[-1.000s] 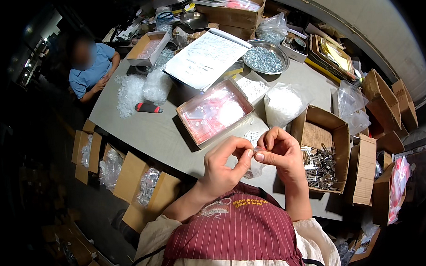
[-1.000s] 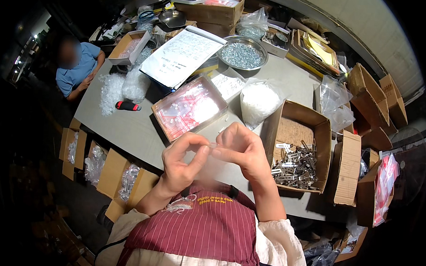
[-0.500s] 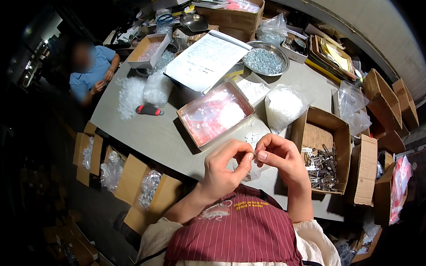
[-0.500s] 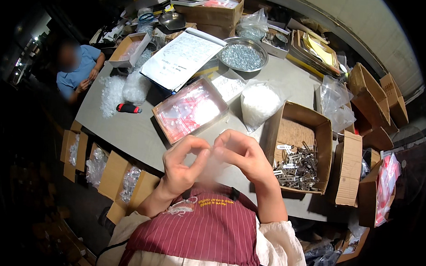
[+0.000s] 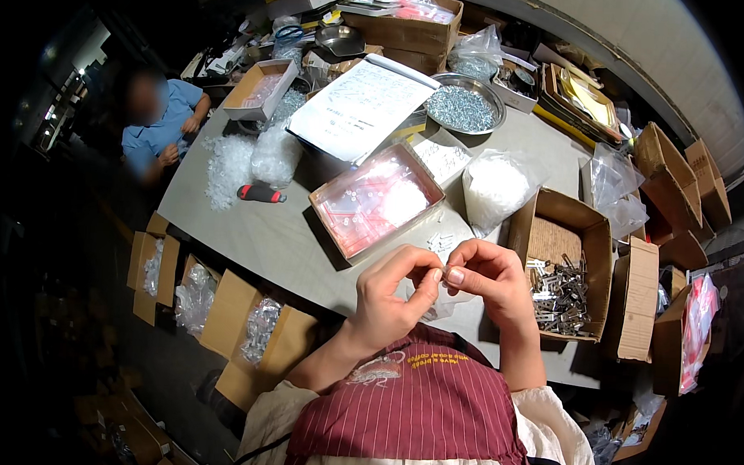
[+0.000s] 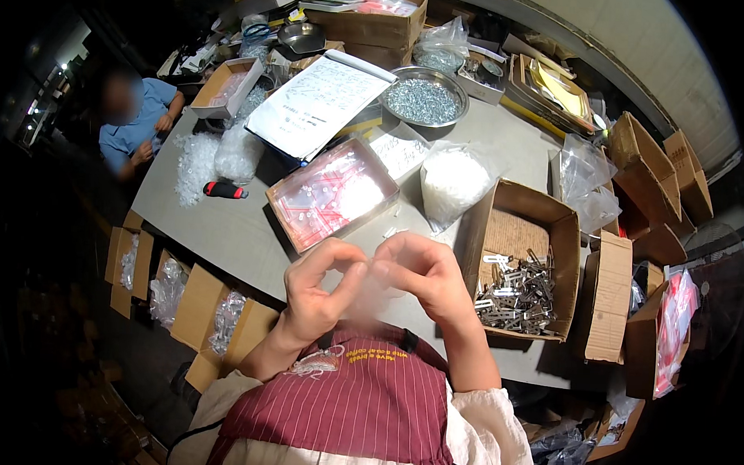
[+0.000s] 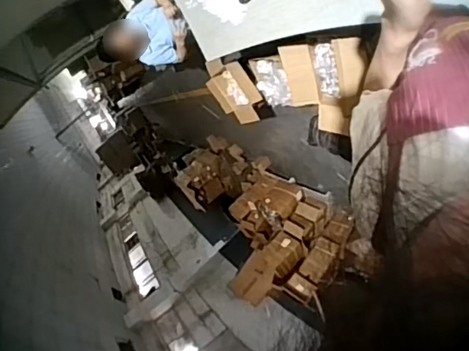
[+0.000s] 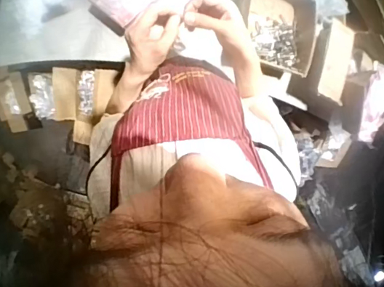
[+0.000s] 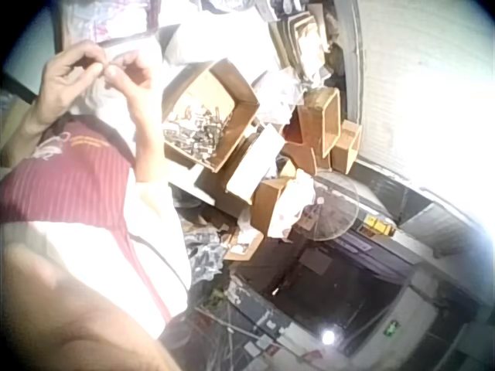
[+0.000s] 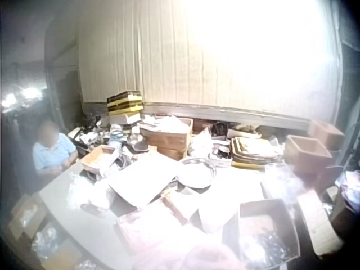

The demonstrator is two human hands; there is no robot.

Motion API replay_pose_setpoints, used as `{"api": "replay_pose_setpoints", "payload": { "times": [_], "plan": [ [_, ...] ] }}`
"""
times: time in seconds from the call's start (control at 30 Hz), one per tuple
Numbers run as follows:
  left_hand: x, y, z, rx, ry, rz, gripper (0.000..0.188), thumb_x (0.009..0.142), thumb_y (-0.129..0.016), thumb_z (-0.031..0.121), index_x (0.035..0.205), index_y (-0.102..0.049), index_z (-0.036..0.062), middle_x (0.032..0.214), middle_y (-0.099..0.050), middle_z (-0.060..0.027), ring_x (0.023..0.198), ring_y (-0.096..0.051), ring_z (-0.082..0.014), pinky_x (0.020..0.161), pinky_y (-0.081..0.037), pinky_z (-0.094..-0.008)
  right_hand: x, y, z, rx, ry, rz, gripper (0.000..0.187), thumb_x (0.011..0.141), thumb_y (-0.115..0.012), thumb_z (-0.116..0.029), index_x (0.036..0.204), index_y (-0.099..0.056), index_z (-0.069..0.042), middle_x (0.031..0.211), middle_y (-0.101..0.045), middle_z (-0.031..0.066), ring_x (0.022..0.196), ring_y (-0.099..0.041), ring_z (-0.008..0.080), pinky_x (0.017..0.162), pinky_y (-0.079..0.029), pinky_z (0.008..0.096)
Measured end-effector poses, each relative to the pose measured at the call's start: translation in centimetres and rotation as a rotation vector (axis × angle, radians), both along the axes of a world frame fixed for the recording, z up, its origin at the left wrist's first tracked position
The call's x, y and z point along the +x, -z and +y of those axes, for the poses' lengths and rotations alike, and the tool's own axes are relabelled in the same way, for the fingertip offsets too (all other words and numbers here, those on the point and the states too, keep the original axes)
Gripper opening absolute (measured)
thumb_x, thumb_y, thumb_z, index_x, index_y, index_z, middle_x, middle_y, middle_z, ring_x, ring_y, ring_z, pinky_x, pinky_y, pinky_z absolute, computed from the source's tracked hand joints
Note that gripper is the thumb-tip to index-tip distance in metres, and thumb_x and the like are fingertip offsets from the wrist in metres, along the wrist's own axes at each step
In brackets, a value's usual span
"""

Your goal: The person picks small metal fasteners from a cardboard box and places them into a clear plastic bag. They repeat this process, handling the fasteners one by one or in small groups, while a coworker sits across the table.

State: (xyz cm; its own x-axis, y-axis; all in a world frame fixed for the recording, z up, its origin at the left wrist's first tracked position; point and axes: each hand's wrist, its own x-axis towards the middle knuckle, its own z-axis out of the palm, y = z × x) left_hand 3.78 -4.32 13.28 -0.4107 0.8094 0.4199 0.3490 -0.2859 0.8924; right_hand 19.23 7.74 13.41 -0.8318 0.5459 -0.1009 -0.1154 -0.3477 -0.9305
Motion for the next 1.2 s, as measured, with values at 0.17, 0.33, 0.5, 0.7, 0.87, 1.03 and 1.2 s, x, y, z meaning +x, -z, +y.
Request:
{"api": "replay_pose_setpoints", "payload": {
  "times": [0.17, 0.33, 0.5, 0.7, 0.87, 1.03, 1.2],
  "plan": [
    [-0.1, 0.0, 0.0, 0.005, -0.003, 0.017, 0.006, 0.09, -0.069, -0.004, 0.094, -0.066, -0.0012, 0.084, -0.068, -0.0067, 0.076, -0.066, -0.0133, 0.071, -0.052, -0.0276, -0.4, 0.6, -1.0, 0.206, 0.125, 0.012, 0.006, 0.092, -0.072, -0.004, 0.095, -0.069, 0.001, 0.091, -0.068, 0.0004, 0.086, -0.061, 0.0084, 0.078, -0.049, 0.025],
    [0.0, 0.0, 0.0, -0.008, -0.005, 0.006, 0.006, 0.09, -0.069, -0.003, 0.094, -0.066, -0.0014, 0.084, -0.068, -0.0067, 0.077, -0.066, -0.0124, 0.071, -0.052, -0.0271, -0.9, 1.3, -1.3, 0.53, 0.23, 0.021, 0.007, 0.087, -0.071, -0.001, 0.088, -0.065, 0.002, 0.085, -0.066, 0.0043, 0.076, -0.062, 0.0104, 0.07, -0.05, 0.0258],
    [0.1, 0.2, -0.1, -0.009, 0.009, -0.012, 0.005, 0.09, -0.068, -0.003, 0.095, -0.066, -0.0018, 0.086, -0.069, -0.0062, 0.079, -0.065, -0.0111, 0.072, -0.052, -0.0266, -1.0, 1.1, -1.4, 0.807, 0.288, 0.016, 0.01, 0.081, -0.072, 0.002, 0.086, -0.064, 0.002, 0.081, -0.065, 0.0074, 0.072, -0.062, 0.0156, 0.068, -0.05, 0.0287],
    [-0.2, 0.4, -0.2, -0.023, -0.021, -0.032, 0.005, 0.091, -0.068, -0.002, 0.096, -0.066, -0.0018, 0.086, -0.069, -0.0062, 0.079, -0.065, -0.0112, 0.073, -0.052, -0.0266, -1.4, 0.4, -1.5, 0.997, 0.327, 0.056, 0.016, 0.079, -0.074, 0.005, 0.093, -0.066, 0.002, 0.085, -0.067, 0.0105, 0.075, -0.066, 0.0236, 0.069, -0.052, 0.0323],
    [-0.2, 0.4, -0.3, -0.013, -0.031, -0.009, 0.006, 0.091, -0.068, -0.001, 0.097, -0.066, -0.0016, 0.086, -0.069, -0.0063, 0.079, -0.065, -0.0116, 0.073, -0.052, -0.0268, -1.5, 0.1, -1.5, 1.048, 0.32, 0.083, 0.019, 0.081, -0.075, 0.005, 0.097, -0.066, 0.002, 0.088, -0.068, 0.0109, 0.077, -0.067, 0.0242, 0.069, -0.052, 0.0327],
    [-0.2, 0.3, -0.3, -0.004, -0.031, 0.015, 0.006, 0.091, -0.068, -0.001, 0.097, -0.066, -0.0016, 0.086, -0.068, -0.0064, 0.078, -0.065, -0.0121, 0.072, -0.052, -0.027, -1.4, 0.1, -1.6, 1.04, 0.33, 0.064, 0.017, 0.081, -0.074, 0.005, 0.096, -0.067, 0.002, 0.086, -0.067, 0.0106, 0.076, -0.066, 0.0241, 0.069, -0.052, 0.0326],
    [-0.1, 0.4, 0.0, 0.034, -0.053, 0.023, 0.007, 0.087, -0.07, -0.003, 0.093, -0.066, -0.0004, 0.081, -0.067, -0.0079, 0.071, -0.067, -0.016, 0.067, -0.053, -0.0297, -1.4, 0.2, -1.8, 1.038, 0.351, 0.058, 0.016, 0.081, -0.074, 0.005, 0.095, -0.067, 0.002, 0.084, -0.067, 0.0107, 0.074, -0.066, 0.0242, 0.067, -0.052, 0.0328]
  ]
}}
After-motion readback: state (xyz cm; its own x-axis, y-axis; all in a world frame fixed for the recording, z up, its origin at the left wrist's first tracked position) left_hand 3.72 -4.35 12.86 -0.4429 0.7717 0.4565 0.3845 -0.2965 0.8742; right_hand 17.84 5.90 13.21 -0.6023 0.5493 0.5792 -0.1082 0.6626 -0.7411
